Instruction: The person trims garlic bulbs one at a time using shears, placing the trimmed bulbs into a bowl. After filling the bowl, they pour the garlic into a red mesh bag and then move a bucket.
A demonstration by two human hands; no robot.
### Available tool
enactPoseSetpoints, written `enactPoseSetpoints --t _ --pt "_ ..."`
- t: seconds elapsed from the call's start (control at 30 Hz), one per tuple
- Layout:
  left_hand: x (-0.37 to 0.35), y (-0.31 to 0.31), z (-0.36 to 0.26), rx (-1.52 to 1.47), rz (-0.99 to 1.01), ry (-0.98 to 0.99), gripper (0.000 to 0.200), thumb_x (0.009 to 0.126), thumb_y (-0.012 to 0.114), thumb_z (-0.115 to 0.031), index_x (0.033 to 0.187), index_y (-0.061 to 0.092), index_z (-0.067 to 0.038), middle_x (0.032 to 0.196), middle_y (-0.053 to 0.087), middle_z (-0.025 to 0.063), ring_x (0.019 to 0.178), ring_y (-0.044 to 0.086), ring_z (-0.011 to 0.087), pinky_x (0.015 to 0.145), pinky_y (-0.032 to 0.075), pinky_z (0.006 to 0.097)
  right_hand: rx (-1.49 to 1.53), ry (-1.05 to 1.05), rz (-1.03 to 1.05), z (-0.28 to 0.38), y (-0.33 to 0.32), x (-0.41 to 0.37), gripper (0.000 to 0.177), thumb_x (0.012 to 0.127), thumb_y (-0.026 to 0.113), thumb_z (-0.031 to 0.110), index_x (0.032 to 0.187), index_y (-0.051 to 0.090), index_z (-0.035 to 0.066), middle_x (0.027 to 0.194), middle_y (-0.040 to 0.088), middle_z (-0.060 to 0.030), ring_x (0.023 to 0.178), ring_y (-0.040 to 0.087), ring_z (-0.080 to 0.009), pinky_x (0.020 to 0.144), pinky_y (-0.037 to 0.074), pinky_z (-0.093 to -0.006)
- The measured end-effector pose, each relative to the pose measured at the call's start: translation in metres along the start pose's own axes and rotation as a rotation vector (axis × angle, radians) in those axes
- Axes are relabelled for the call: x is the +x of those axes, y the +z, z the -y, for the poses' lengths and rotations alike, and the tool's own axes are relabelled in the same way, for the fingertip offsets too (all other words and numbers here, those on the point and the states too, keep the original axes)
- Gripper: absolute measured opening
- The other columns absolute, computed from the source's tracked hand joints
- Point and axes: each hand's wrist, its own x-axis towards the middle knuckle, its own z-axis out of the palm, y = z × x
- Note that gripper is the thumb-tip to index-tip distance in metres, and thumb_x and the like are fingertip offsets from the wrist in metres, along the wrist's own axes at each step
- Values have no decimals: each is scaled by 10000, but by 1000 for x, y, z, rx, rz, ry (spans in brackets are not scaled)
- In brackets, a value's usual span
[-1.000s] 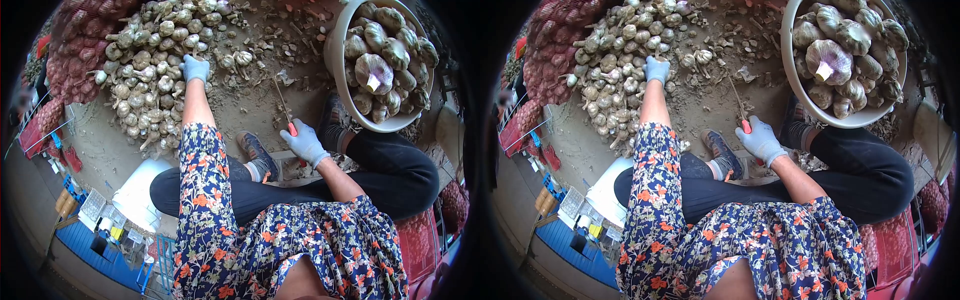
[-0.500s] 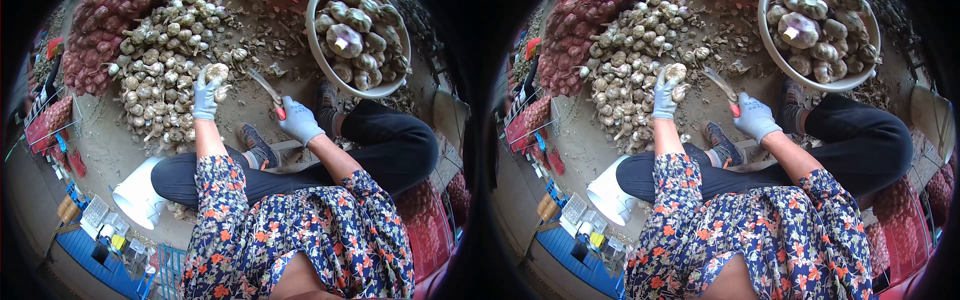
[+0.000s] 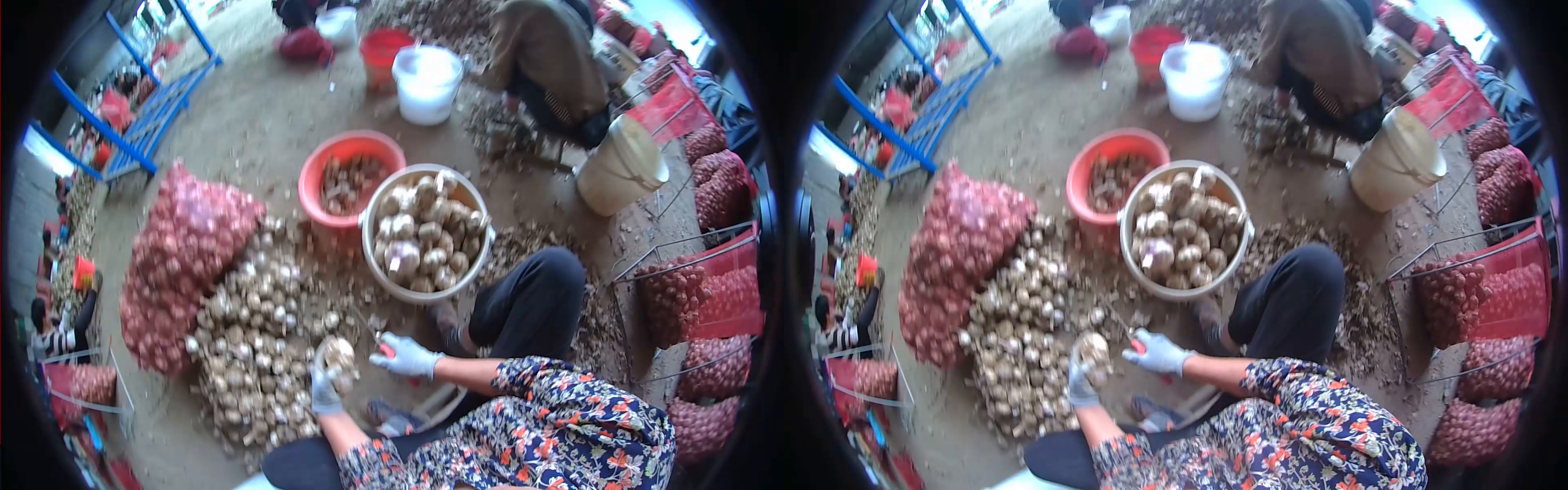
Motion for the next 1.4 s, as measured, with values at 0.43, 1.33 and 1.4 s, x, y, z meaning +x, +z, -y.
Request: enactPoseSetpoints --t 0.43,1.33,1.4 --pt "-29 60 -41 544 -60 -246 575 747 684 -37 1258 423 5 1057 562 88 895 577 134 642 526 261 973 438 139 50 13 7 336 856 666 332 869 594 4 712 616 -58 588 551 -123 552 466 -314" --pt "12 35 10 456 -283 145 494 682 735 11 1121 520 -55 1009 559 20 868 545 118 822 470 266 -45 -19 97 13 -31 0 443 830 578 406 981 533 -9 917 640 -244 906 617 -417 764 478 -463" --pt "17 40 -5 458 -284 188 511 678 732 3 1138 516 -57 1013 553 19 879 538 121 843 457 271 -242 11 212 27 -47 -9 378 847 554 331 982 522 -20 950 631 -256 896 625 -409 766 481 -460"
